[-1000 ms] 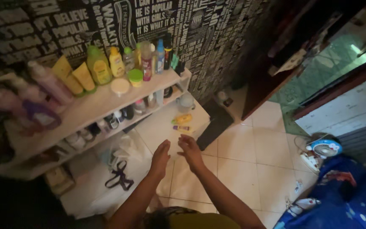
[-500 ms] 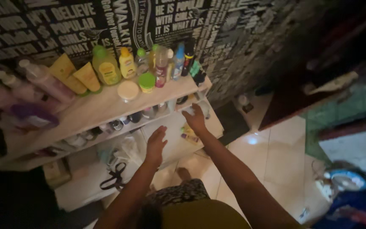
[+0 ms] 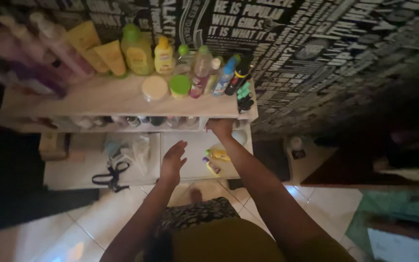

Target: The person wipes the surfaces of several bottles and tubes with a white cloth, then places them on a shelf. The person handles pink pump bottles, a yellow tube, and a purple bottle, arranging them on the top shelf of a white cabinet.

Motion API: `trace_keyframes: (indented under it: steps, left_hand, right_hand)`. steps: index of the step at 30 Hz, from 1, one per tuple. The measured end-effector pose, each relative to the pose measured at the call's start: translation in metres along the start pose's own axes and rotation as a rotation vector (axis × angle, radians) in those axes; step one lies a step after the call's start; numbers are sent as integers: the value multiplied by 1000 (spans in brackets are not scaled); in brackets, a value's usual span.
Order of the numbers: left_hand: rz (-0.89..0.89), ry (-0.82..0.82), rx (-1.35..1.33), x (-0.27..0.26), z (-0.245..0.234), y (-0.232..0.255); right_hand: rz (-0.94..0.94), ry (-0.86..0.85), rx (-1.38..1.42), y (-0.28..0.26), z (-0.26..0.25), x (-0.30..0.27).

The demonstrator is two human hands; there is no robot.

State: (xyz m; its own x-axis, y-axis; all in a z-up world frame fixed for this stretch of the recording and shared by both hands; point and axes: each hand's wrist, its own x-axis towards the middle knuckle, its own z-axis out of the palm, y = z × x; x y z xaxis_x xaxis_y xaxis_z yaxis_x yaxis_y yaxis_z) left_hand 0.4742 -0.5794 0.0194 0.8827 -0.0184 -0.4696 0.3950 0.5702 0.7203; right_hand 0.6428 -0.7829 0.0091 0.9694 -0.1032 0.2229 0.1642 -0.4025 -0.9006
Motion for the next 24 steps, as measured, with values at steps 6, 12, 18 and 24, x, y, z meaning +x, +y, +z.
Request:
trace_keyframes:
  steps: [6,12,18,24]
  left_hand:
    - [-29,158,31,-6,18,-18]
    - [-46,215,27,-5,41,-35]
    - [-7,236,77,-13,48,-46]
    - [-68,266,61,-3,35,-83]
  right_hand:
    - [-460,47,-517,15,-5,14]
    - [-211,-77,-227,10,-18,7]
    - [-260,-21,-229,46,-15,6]
    - [-162,-94,-354,44,-22,5]
